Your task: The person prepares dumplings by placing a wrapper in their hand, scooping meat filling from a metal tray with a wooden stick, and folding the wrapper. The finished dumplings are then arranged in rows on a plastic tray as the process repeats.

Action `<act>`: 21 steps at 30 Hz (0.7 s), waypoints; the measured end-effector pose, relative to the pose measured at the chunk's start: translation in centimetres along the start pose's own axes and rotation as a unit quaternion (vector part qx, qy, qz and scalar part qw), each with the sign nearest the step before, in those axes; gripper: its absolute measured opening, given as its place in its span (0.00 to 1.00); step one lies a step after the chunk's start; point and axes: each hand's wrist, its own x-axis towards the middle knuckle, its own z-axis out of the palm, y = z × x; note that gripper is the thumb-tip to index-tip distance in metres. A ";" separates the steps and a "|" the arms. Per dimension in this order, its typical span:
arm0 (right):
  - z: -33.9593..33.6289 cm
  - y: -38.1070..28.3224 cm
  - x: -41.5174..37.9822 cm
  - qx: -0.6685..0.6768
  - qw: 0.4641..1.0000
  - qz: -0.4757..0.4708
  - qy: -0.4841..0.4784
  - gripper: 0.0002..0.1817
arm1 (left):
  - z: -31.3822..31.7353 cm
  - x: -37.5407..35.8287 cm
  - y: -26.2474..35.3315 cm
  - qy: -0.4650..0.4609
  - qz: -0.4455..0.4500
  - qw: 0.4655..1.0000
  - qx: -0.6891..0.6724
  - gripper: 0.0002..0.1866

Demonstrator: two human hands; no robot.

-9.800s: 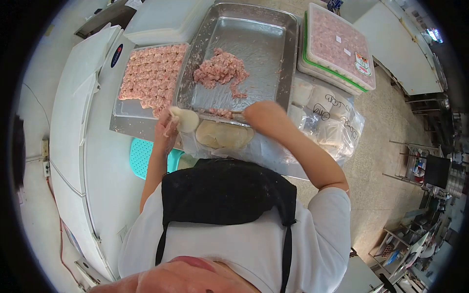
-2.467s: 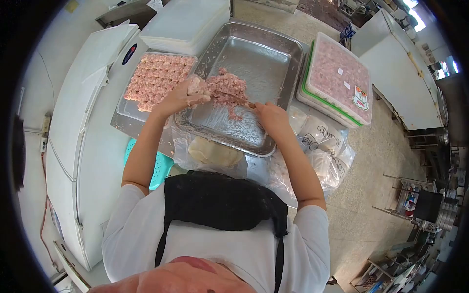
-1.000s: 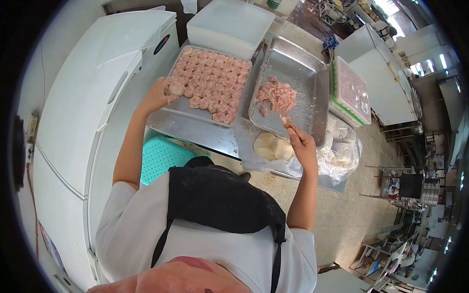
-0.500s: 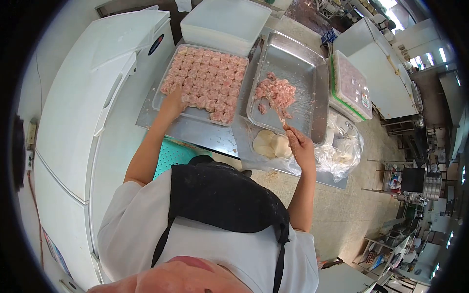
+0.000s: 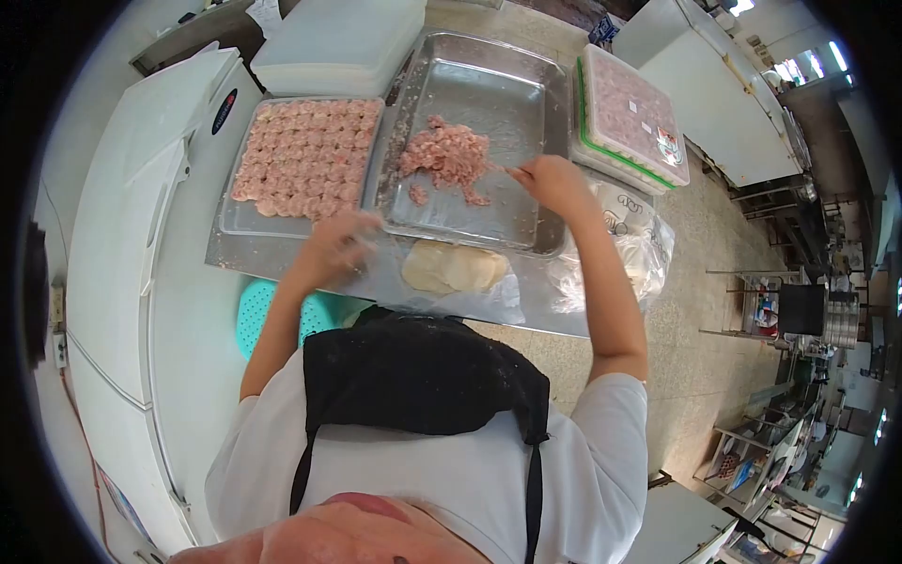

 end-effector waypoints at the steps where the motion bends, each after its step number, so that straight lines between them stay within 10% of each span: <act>1: 2.2 0.9 1.2 0.010 0.999 -0.012 0.047 0.20 | 3.0 0.5 0.2 -0.030 0.017 0.999 -0.019 0.20; 12: 10.8 0.3 -0.4 0.263 0.938 -0.154 -0.165 0.20 | 16.5 3.6 2.6 0.042 0.180 0.950 0.252 0.17; 16: 8.1 1.6 0.6 0.322 0.902 -0.128 -0.256 0.21 | 16.4 3.6 1.9 -0.045 0.091 0.960 0.260 0.15; 19: 6.1 1.6 1.7 0.223 0.956 -0.163 -0.104 0.20 | 16.1 3.3 2.5 -0.028 0.050 0.980 0.192 0.13; 21: 7.2 1.0 2.9 0.166 0.969 -0.180 -0.042 0.20 | 16.4 3.6 2.9 0.007 0.184 0.955 0.234 0.11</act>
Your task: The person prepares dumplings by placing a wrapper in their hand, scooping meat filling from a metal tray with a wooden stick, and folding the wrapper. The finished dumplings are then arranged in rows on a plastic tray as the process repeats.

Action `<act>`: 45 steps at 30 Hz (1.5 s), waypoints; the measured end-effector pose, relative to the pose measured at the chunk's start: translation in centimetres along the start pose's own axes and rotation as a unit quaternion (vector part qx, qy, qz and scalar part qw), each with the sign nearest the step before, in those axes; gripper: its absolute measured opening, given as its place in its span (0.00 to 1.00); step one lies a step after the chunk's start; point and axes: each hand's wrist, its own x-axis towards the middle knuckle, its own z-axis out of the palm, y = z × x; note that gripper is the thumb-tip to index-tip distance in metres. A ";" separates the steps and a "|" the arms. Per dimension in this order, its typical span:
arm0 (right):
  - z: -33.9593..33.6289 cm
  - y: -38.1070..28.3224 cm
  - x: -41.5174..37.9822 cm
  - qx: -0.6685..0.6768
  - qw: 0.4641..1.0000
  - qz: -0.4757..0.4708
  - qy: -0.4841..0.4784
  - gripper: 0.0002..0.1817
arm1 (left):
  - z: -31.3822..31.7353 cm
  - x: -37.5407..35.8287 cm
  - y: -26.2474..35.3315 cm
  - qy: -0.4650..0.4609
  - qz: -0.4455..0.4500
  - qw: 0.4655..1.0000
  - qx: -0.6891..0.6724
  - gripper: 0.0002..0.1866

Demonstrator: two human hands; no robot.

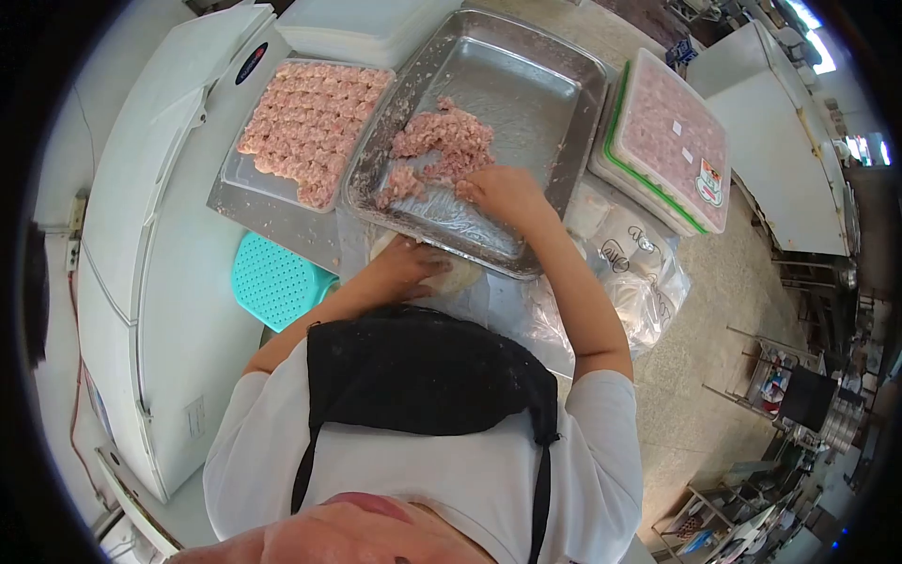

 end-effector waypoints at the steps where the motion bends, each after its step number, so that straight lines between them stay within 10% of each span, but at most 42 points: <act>1: 0.6 -0.2 0.7 -0.072 0.996 -0.017 0.055 0.20 | 0.3 0.0 -0.2 0.000 -0.002 1.000 0.002 0.11; 16: -1.4 -3.1 -2.8 0.356 0.921 0.129 -0.092 0.21 | -4.2 2.0 -3.2 -0.131 -0.096 0.912 -0.377 0.07; 19: -3.3 -5.6 -3.3 0.416 0.889 0.189 -0.029 0.21 | -7.0 1.5 -5.8 -0.065 -0.143 0.819 -0.552 0.11; 21: -4.0 -7.4 -3.5 0.457 0.868 0.194 0.013 0.21 | -9.3 1.6 -6.7 0.076 -0.231 0.517 -0.821 0.13; 24: -3.6 -9.3 -3.6 0.525 0.823 0.202 0.084 0.22 | -12.9 2.5 -7.0 0.105 -0.245 0.433 -0.861 0.17; 25: -3.3 -9.9 -3.5 0.554 0.799 0.205 0.111 0.23 | -11.8 2.5 -8.0 0.163 -0.212 0.535 -0.801 0.20; 29: -2.8 -12.4 -2.8 0.562 0.785 0.198 0.169 0.22 | -12.4 4.6 -8.5 0.207 -0.309 0.568 -0.734 0.22; 32: -1.4 -12.8 -1.8 0.556 0.787 0.191 0.187 0.22 | -13.6 5.8 -8.1 0.235 -0.269 0.427 -0.831 0.28; 34: 1.6 -11.8 -0.8 0.362 0.886 0.181 0.227 0.21 | -14.5 6.4 -7.9 0.206 -0.187 0.331 -0.902 0.38; 36: 2.3 -10.7 -1.5 0.299 0.905 0.208 0.218 0.17 | -13.7 6.8 -8.6 0.228 -0.201 0.363 -0.881 0.41; 38: -0.9 -11.6 -2.5 -0.063 0.966 0.140 0.208 0.13 | -12.1 7.1 -10.2 0.259 -0.210 0.396 -0.856 0.43; 45: -2.5 -12.2 -3.5 -0.083 0.978 0.097 0.166 0.12 | -10.5 7.4 -9.4 0.286 -0.343 0.432 -0.784 0.44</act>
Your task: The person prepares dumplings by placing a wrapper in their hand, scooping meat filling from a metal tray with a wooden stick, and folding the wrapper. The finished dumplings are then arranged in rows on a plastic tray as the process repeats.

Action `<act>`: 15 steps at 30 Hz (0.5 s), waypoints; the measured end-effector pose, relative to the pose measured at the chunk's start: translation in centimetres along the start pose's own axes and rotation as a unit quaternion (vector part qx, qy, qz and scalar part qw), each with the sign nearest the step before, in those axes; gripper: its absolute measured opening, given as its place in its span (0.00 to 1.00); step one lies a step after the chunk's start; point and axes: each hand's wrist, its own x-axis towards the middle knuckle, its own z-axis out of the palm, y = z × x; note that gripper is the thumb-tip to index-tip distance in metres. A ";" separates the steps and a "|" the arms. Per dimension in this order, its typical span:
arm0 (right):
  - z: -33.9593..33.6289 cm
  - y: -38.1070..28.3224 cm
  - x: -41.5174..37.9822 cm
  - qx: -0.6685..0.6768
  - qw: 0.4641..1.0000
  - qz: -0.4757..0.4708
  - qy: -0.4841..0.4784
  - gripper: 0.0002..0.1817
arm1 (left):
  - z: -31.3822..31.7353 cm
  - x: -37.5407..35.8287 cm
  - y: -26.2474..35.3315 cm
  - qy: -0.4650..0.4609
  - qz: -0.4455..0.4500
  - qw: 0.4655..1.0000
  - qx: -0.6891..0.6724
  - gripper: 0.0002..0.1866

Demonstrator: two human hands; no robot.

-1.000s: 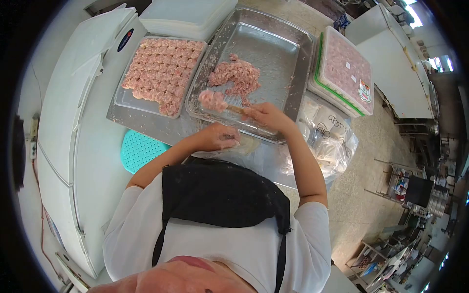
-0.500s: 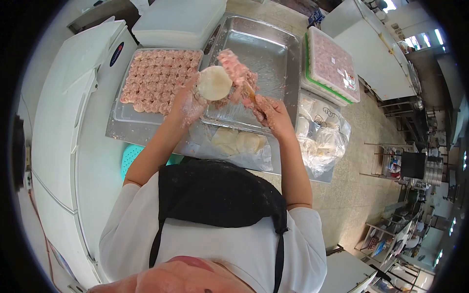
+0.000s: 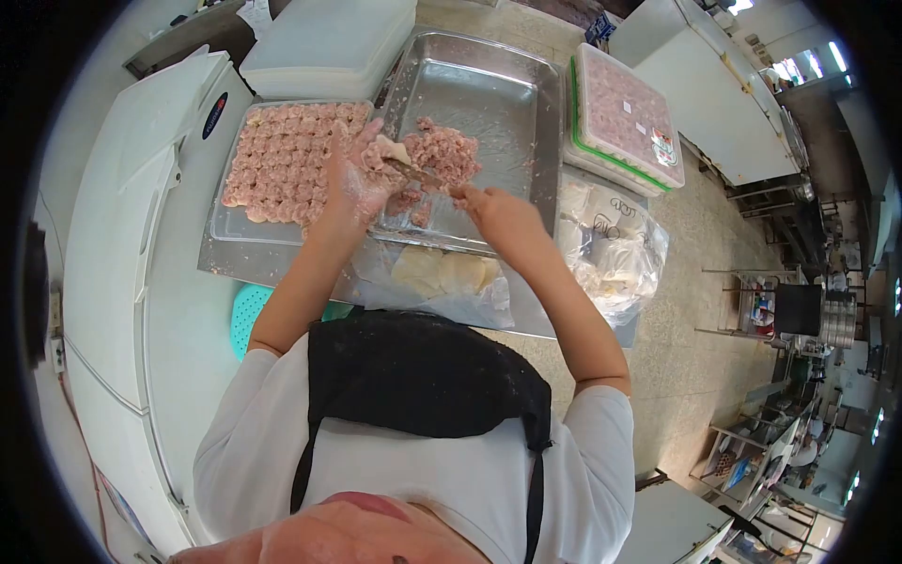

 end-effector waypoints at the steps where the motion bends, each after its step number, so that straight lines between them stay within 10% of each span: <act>1: -2.5 -0.7 0.5 -0.083 0.995 0.027 -0.039 0.12 | 0.2 0.1 0.0 0.032 0.010 0.999 -0.008 0.44; 9: -3.8 2.6 1.3 -0.038 0.998 -0.018 -0.055 0.14 | 1.3 0.4 -1.8 -0.002 0.041 0.990 -0.138 0.36; 11: -4.4 5.9 1.2 0.140 0.982 -0.105 0.065 0.15 | 1.7 -0.7 -1.8 -0.060 0.036 0.979 -0.191 0.34; 15: -7.6 5.7 0.3 0.238 0.966 0.024 -0.095 0.17 | 4.2 -3.4 -0.8 -0.142 0.137 0.943 0.268 0.33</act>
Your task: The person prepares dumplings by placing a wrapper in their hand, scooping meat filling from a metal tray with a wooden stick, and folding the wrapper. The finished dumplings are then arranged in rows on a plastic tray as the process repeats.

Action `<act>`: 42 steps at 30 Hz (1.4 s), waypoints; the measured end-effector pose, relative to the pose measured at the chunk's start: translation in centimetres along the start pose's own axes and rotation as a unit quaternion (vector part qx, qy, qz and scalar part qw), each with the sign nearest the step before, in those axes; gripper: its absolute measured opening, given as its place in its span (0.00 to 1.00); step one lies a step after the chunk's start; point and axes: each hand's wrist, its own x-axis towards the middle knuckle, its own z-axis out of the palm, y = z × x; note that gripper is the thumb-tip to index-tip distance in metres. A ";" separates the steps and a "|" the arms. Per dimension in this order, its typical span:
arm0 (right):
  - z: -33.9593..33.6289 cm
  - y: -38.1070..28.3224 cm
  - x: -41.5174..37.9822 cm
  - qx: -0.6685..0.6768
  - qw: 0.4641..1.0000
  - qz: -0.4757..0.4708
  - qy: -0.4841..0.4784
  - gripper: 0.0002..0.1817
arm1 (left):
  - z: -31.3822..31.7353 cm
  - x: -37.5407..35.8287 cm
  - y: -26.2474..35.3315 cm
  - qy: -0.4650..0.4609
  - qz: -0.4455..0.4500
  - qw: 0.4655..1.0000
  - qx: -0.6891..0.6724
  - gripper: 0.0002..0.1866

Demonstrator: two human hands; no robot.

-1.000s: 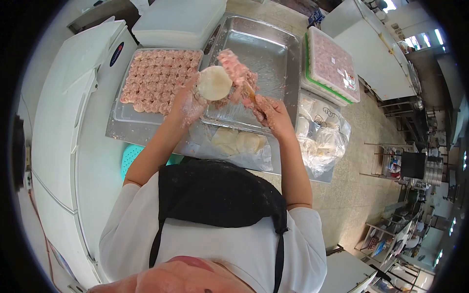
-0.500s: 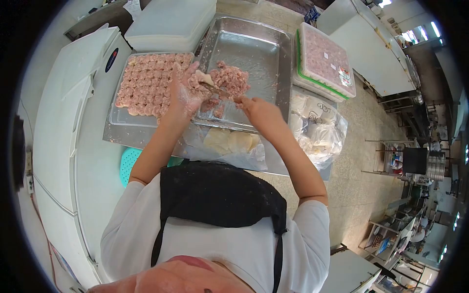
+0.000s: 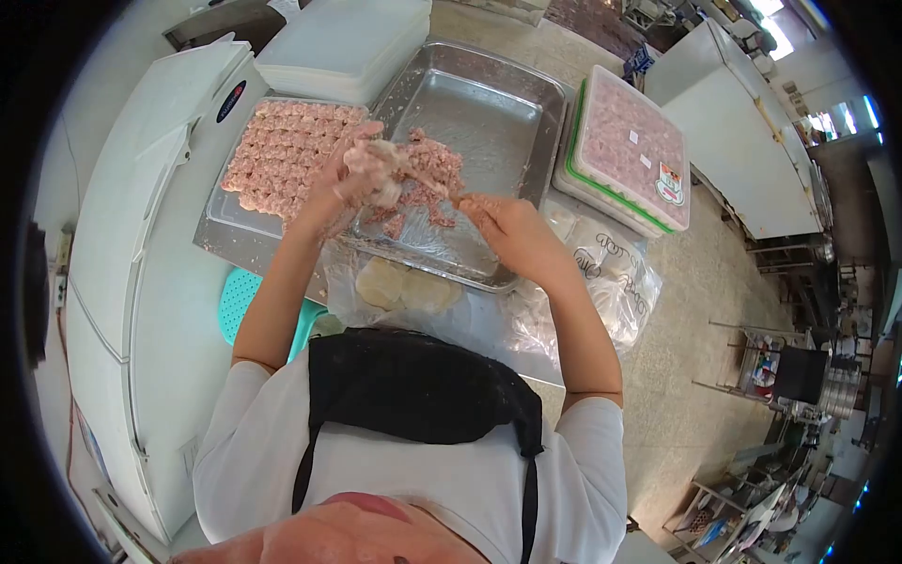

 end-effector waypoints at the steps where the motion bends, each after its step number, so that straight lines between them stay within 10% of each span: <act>1: -0.6 -0.4 -0.2 0.004 0.999 0.008 -0.034 0.17 | 0.1 -0.3 0.4 -0.029 0.058 0.972 0.225 0.31; 4: -0.4 0.1 -0.4 0.006 0.997 -0.068 -0.048 0.17 | 0.6 0.0 2.0 -0.107 0.180 0.885 0.417 0.25; 9: 2.4 4.7 2.3 0.025 0.981 -0.191 -0.002 0.15 | -1.3 1.6 1.1 -0.141 0.059 0.871 0.466 0.19; 13: 2.0 4.3 2.9 -0.140 0.980 -0.129 0.052 0.14 | -2.3 2.6 -0.6 -0.014 -0.071 0.884 0.461 0.18; 18: 5.7 10.5 5.4 -0.161 0.968 -0.172 0.089 0.15 | -3.5 3.4 -2.6 -0.016 -0.057 0.877 0.476 0.23; 21: 3.3 11.5 5.3 -0.293 0.956 -0.020 0.015 0.13 | -3.9 2.5 -1.5 -0.011 -0.017 0.856 0.516 0.25; 26: 0.4 6.6 0.8 0.073 0.996 -0.037 0.045 0.14 | -0.1 0.0 2.8 -0.052 0.018 0.900 0.432 0.25; 31: 1.8 1.8 0.7 -0.006 0.989 -0.145 0.023 0.13 | -2.5 0.8 2.2 -0.191 0.134 0.787 0.571 0.30; 34: 1.2 -2.4 -0.4 -0.154 0.982 -0.094 0.049 0.12 | -4.1 -0.5 1.3 -0.050 0.062 0.823 0.562 0.30; 42: 3.3 -9.4 -0.1 -0.208 0.974 -0.048 0.071 0.13 | -7.7 -3.5 7.5 -0.157 0.076 0.863 0.474 0.28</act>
